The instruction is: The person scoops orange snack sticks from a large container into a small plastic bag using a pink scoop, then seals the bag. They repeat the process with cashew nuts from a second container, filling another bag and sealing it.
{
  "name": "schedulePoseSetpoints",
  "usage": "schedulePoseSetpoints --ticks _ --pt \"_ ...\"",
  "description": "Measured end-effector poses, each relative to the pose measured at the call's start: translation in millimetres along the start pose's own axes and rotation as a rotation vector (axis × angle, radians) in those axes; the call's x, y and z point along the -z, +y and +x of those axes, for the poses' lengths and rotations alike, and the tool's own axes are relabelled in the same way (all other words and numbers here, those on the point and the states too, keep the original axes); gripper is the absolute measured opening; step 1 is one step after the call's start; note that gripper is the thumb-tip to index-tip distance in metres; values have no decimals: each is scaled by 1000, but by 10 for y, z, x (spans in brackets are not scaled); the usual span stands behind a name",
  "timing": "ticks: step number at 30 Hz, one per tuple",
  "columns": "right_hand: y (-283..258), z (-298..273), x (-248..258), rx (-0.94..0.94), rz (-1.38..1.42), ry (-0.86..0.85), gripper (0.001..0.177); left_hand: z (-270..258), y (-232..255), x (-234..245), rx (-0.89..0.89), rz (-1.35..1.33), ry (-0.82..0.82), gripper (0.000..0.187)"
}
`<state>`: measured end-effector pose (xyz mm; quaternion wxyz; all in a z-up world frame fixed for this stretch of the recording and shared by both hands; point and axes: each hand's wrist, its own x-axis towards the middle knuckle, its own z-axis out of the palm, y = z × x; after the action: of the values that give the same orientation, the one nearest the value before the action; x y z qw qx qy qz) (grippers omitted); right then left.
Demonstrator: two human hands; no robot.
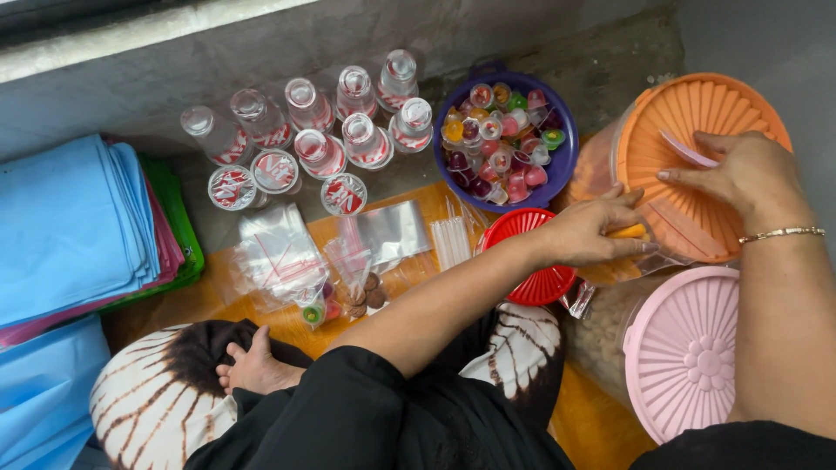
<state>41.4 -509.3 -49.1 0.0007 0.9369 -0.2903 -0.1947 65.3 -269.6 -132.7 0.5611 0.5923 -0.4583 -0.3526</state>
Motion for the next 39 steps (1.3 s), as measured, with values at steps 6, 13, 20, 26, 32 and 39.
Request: schedulePoseSetpoints --ticks 6,13,20,26,32,39 --pt "-115 0 -69 -81 83 -41 92 23 -18 34 -6 2 1 31" --pt "-196 44 35 -150 5 -119 91 -130 -131 12 -57 -19 94 49" --pt "95 79 -175 -46 63 23 104 -992 366 428 0 -499 315 26" --pt "-674 -1032 337 147 857 301 27 -1686 485 617 -98 -600 484 20" --pt "-1892 -1959 98 654 1462 -10 25 -2382 802 713 9 -417 639 22" --pt "-2644 -2400 -560 725 1752 -126 36 -2967 834 612 60 -434 827 19"
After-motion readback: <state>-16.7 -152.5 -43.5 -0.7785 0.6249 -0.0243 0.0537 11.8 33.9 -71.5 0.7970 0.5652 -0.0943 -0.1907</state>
